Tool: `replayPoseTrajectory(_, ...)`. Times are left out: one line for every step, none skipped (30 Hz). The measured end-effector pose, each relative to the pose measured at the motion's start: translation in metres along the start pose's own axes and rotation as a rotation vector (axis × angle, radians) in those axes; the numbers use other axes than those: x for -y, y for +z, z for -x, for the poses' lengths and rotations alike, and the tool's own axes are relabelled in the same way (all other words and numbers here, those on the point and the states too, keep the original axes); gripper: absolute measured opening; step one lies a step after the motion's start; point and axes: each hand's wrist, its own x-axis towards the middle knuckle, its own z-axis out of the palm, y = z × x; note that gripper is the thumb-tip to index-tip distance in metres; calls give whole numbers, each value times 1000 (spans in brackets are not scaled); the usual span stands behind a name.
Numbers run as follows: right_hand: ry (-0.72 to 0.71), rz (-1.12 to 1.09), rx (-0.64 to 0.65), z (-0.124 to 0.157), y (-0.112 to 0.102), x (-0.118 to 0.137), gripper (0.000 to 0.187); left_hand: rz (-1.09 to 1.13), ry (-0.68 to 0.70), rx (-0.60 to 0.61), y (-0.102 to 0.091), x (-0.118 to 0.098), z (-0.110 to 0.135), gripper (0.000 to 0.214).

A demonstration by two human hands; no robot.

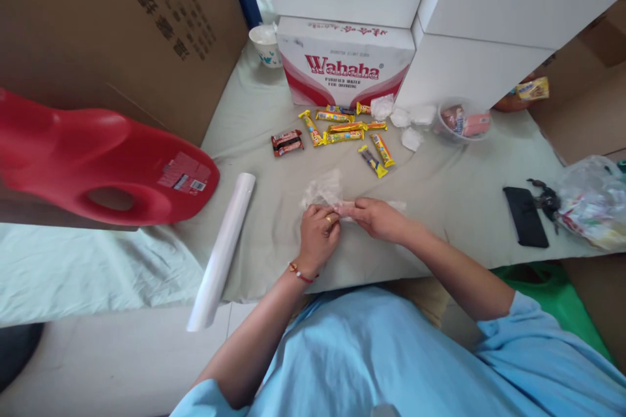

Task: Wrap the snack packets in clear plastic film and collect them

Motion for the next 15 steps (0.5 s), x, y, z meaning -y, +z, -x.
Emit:
replayPoseTrajectory(-5, 16, 18, 0, 4, 0, 40, 54, -23, -71, -1, 4, 2, 24)
replayPoseTrajectory(-7, 45, 52, -1, 6, -1, 41, 95, -77, -154, -3, 7, 3, 24)
replayPoseTrajectory(-5, 83, 89, -2, 8, -1, 42, 122, -157, -240, -6, 10, 2, 24)
replayPoseTrajectory(7, 120, 110, -4, 8, 0, 43, 137, -242, -319, -10, 12, -1, 24)
replayPoseTrajectory(14, 149, 122, -4, 9, 0, 44, 145, -309, -380, -15, 14, -7, 24)
replayPoseTrajectory(18, 170, 127, -5, 9, 2, 44, 151, -339, -413, -20, 15, -13, 26)
replayPoseTrajectory(23, 183, 125, -5, 10, 3, 45, 157, -329, -414, -26, 15, -21, 31)
replayPoseTrajectory(26, 191, 122, -6, 10, 5, 45, 161, -280, -383, -31, 14, -29, 38)
replayPoseTrajectory(30, 192, 114, -6, 11, 6, 45, 158, -213, -324, -35, 12, -36, 42)
replayPoseTrajectory(35, 182, 101, -6, 12, 7, 45, 146, -144, -243, -39, 11, -43, 43)
replayPoseTrajectory(41, 160, 86, -5, 13, 8, 45, 124, -85, -142, -41, 10, -47, 41)
replayPoseTrajectory(44, 126, 72, -5, 13, 8, 45, 92, -42, -29, -42, 9, -50, 37)
replayPoseTrajectory(40, 82, 59, -5, 13, 8, 45, 50, -22, 76, -42, 10, -50, 35)
replayPoseTrajectory(28, 32, 48, -4, 12, 7, 45, -1, -29, 158, -41, 12, -49, 33)
replayPoseTrajectory(11, -19, 34, -3, 11, 6, 46, -59, -62, 205, -39, 15, -46, 32)
